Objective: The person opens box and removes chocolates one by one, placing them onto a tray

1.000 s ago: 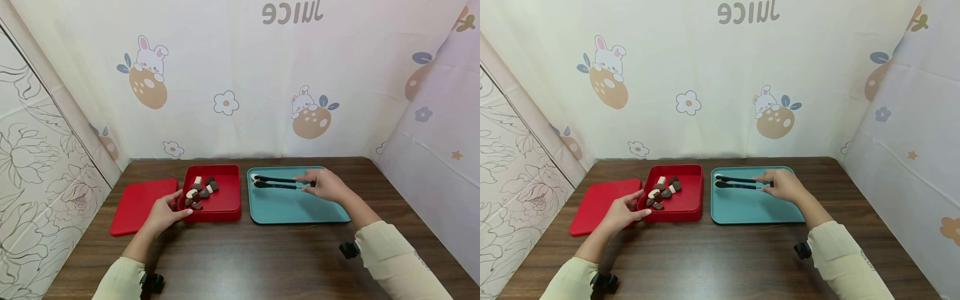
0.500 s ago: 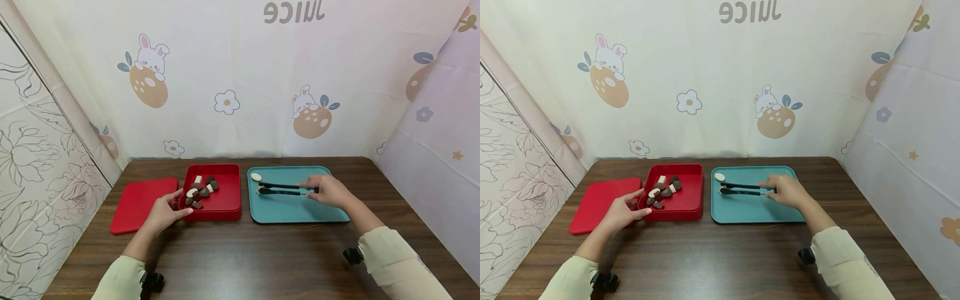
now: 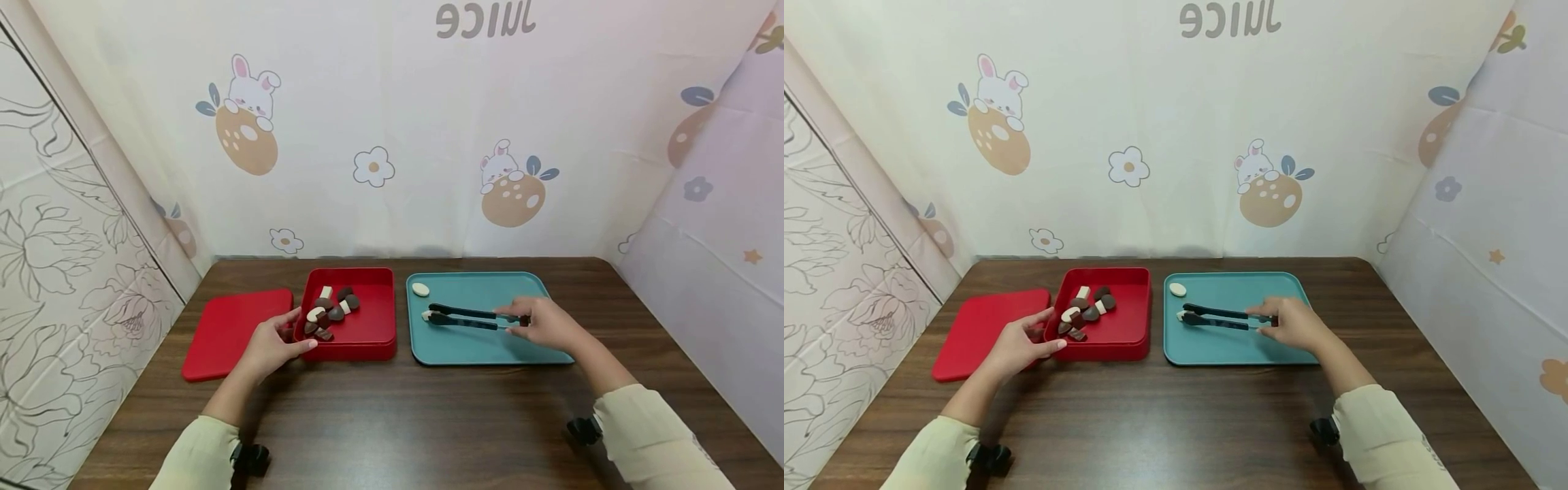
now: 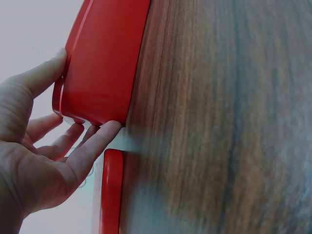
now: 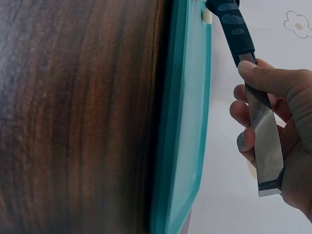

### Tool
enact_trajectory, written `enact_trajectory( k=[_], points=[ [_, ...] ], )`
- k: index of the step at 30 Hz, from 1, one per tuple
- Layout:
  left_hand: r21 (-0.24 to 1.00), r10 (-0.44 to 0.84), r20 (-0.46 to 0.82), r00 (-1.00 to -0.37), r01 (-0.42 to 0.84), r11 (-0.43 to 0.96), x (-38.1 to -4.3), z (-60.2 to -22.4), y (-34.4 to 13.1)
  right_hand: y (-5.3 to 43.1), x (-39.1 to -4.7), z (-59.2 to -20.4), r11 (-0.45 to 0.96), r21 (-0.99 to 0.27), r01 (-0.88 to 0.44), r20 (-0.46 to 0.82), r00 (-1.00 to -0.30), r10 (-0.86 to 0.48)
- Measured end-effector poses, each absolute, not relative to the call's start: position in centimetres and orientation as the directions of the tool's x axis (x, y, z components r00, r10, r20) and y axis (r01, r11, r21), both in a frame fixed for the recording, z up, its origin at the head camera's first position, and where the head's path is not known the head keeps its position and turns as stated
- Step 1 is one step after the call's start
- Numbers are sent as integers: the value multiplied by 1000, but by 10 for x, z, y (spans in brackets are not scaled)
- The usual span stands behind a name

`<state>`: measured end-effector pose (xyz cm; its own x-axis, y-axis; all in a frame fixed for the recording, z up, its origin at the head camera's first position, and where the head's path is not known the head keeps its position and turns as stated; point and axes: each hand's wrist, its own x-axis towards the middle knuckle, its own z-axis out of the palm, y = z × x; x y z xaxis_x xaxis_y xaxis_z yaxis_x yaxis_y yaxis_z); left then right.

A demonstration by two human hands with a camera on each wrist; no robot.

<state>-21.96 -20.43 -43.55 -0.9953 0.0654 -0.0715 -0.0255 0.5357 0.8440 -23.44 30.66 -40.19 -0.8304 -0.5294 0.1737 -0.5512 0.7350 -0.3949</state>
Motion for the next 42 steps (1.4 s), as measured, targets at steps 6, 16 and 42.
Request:
enact_trajectory(
  k=[6, 16, 42],
  points=[
    [846, 69, -72, -995, -24, 532, -220, -436, -204, 305, -236, -407, 739, -391, -549, 172, -832, -528],
    [841, 71, -72, -995, -23, 540, -218, -437, -206, 296, -240, -410, 742, -393, -544, 164, -835, -526],
    [835, 67, -73, -995, -24, 549, -218, -435, -205, 285, -239, -390, 649, -456, -609, 295, -791, -536]
  ],
)
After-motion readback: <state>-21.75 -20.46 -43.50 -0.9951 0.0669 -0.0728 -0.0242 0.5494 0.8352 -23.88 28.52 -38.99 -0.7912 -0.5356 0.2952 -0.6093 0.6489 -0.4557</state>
